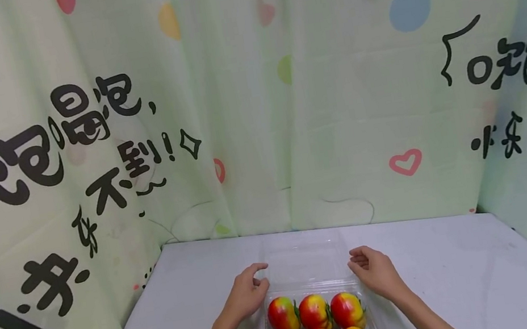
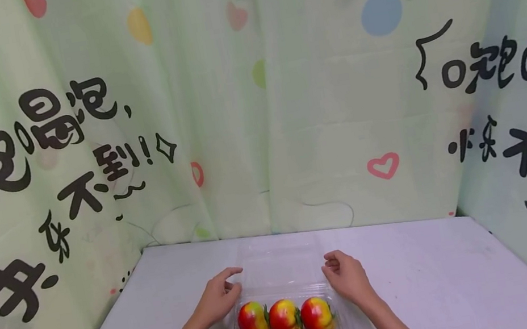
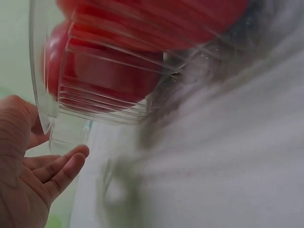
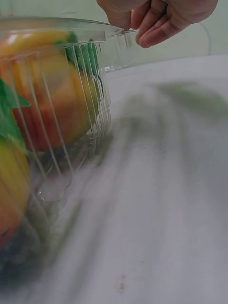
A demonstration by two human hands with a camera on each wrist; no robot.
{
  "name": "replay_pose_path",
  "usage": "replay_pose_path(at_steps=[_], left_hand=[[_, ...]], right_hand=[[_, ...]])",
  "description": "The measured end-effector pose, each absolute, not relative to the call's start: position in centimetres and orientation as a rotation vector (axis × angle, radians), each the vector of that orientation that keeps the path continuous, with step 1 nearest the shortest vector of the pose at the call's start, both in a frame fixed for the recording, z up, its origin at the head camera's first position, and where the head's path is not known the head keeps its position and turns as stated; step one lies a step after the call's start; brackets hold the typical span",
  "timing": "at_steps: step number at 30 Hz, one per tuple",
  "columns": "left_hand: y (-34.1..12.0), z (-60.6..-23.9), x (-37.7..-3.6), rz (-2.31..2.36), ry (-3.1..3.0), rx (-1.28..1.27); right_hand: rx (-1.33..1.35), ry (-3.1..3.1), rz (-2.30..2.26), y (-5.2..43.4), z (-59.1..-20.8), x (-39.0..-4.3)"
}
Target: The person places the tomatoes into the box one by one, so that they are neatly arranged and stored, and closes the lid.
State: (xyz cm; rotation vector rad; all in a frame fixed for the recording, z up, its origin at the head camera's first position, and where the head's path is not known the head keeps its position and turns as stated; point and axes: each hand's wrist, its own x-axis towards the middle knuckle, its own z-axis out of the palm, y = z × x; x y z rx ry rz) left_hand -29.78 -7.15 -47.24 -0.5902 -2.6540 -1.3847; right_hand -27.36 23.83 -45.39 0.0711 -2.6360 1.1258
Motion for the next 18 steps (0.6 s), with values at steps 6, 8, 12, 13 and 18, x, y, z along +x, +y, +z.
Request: replay_pose_path(at_steps=[6, 8, 12, 13, 18], left_hand=[[-6.9, -46.7, -30.0, -1.354, -2.58, -0.645], [-6.8, -46.5, -30.1, -1.34, -2.538, -0.634], [-6.5, -46.2, -30.2, -1.33, -2.434, -0.59], [-6.4, -46.1, -30.2, -1.344, -2.412, -0.583], [-6.2, -45.8, -30.5, -1.406, -2.313, -0.58]], right_hand=[[0.089, -2.576, 1.148, 24.0, -44.9, -27.6], [0.086, -2.564, 1.151, 24.1, -44.8, -27.6], [0.081, -2.534, 1.149, 24.1, -44.5, -27.8], [0.084, -2.521, 1.146, 24.1, -44.4, -27.9], [0.09, -2.474, 1.123, 24.0, -44.2, -27.8]])
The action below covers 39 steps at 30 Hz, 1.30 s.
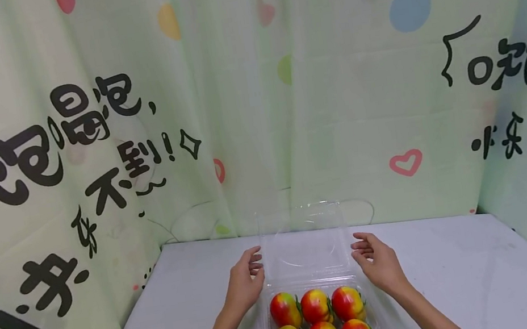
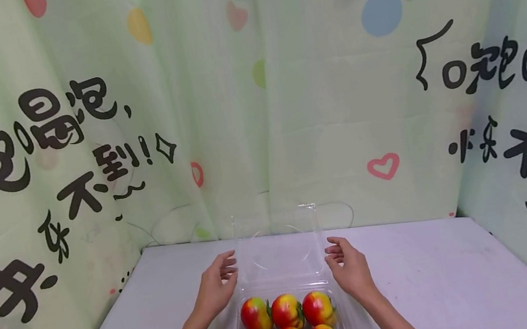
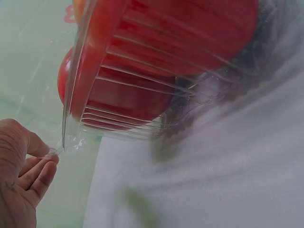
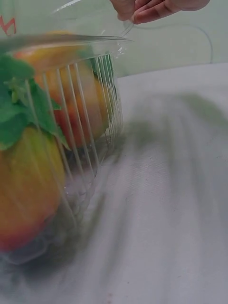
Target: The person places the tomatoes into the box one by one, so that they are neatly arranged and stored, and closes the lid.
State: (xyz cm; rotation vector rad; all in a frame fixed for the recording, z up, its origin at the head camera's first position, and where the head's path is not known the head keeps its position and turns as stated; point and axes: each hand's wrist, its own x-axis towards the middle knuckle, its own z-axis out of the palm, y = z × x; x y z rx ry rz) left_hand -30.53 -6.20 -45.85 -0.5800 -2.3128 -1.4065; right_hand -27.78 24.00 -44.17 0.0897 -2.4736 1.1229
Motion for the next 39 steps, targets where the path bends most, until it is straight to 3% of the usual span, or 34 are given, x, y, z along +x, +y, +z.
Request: replay_pose_path(at_steps=[18, 27, 39], left_hand=[[-5.8, -43.7, -31.4, -1.434, -2.3, -0.595], [-5.7, -43.5, -31.3, -1.352, -2.263, -0.657], [-6.4, -43.8, -29.2, -1.347, -2.329, -0.698]], right_hand=[[0.099, -2.304, 1.144, 24.8, -42.8, -28.0], [0.283, -2.032, 1.243, 25.1, -42.3, -27.8], [0.161, -2.131, 1.265, 24.3, -40.5, -23.7]])
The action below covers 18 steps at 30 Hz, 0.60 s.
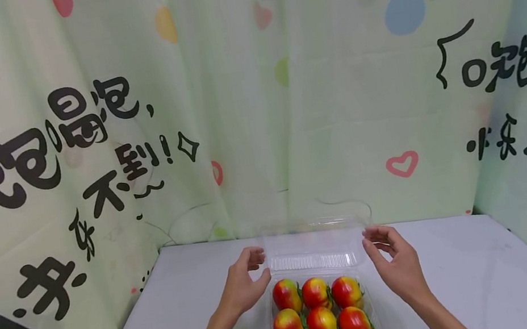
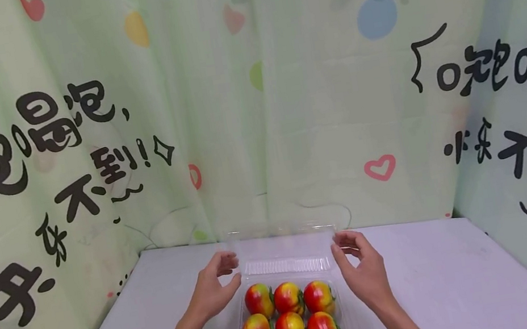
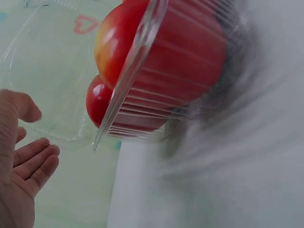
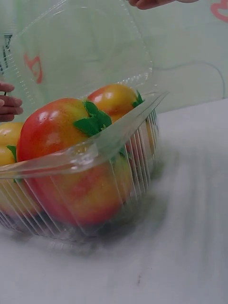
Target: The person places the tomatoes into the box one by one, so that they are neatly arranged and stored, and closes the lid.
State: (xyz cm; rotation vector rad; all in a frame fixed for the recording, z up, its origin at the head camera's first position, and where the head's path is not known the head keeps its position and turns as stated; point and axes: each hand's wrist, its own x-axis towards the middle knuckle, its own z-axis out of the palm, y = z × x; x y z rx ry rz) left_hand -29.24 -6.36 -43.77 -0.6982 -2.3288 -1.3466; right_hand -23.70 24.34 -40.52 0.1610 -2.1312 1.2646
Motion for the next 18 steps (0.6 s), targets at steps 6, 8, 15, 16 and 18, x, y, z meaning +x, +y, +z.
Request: replay_pose_path(at_steps=[6, 8, 15, 16, 18], left_hand=[[-6.6, -43.4, -27.4, -1.376, -2.326, -0.701], [-6.8, -43.3, -26.7, -1.398, -2.297, -0.702], [-7.4, -43.0, -24.5, -1.488, -2.216, -0.705], [-7.5, -43.1, -24.3, -1.496, -2.222, -0.697], [-7.6, -43.3, -23.8, -1.504, -2.252, -0.661]], right_hand=[[0.084, -2.169, 1.315, 24.4, -40.3, -22.2], [0.079, -2.178, 1.333, 24.4, -40.2, -21.5], [-0.001, -2.298, 1.289, 24.3, -40.0, -19.2], [-0.038, -2.326, 1.287, 24.2, -40.0, -19.0], [-0.105, -2.378, 1.298, 24.0, -40.1, -18.5]])
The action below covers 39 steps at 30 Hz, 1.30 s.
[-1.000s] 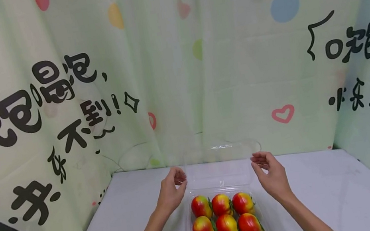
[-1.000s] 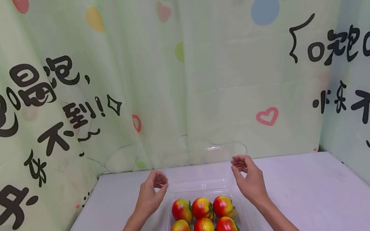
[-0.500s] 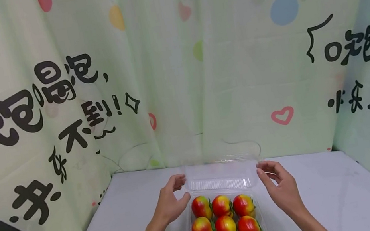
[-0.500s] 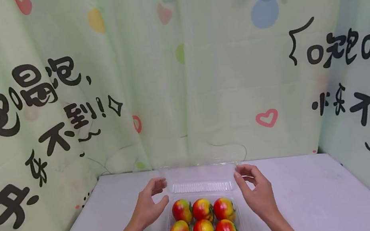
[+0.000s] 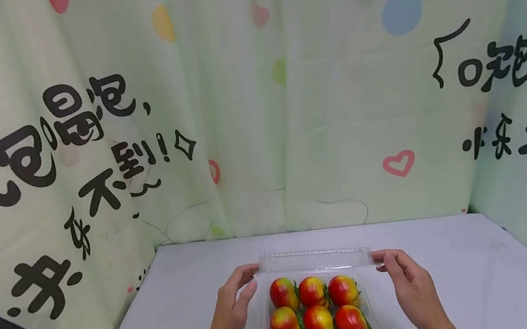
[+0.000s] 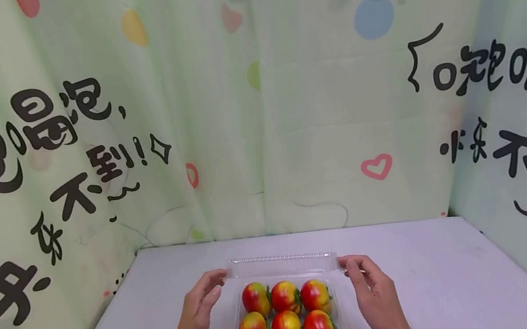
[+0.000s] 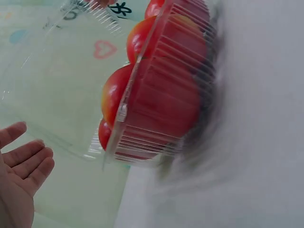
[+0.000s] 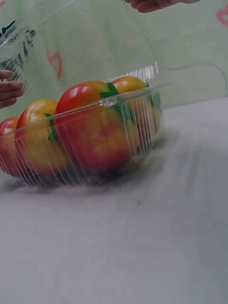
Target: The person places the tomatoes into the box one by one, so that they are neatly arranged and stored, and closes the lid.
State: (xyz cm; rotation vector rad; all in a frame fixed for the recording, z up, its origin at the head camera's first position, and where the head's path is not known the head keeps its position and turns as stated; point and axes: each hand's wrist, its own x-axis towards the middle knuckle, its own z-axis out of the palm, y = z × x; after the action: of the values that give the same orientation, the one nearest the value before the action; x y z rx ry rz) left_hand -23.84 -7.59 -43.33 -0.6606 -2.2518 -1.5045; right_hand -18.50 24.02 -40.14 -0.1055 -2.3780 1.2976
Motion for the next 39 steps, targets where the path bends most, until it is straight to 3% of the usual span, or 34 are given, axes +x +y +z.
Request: replay_pose_path(at_steps=[6, 18, 39], left_hand=[[-7.7, -44.0, -23.0, -1.531, -2.347, -0.611], [-9.1, -44.9, -21.9, -1.611, -2.487, -0.807], [-9.3, -47.9, -22.2, -1.535, -2.494, -0.891]], right_hand=[[-0.193, -2.422, 1.389, 23.7, -40.9, -17.6], [-0.184, -2.48, 1.368, 24.0, -42.4, -16.4], [-0.129, -2.548, 1.269, 24.4, -44.4, -16.7]])
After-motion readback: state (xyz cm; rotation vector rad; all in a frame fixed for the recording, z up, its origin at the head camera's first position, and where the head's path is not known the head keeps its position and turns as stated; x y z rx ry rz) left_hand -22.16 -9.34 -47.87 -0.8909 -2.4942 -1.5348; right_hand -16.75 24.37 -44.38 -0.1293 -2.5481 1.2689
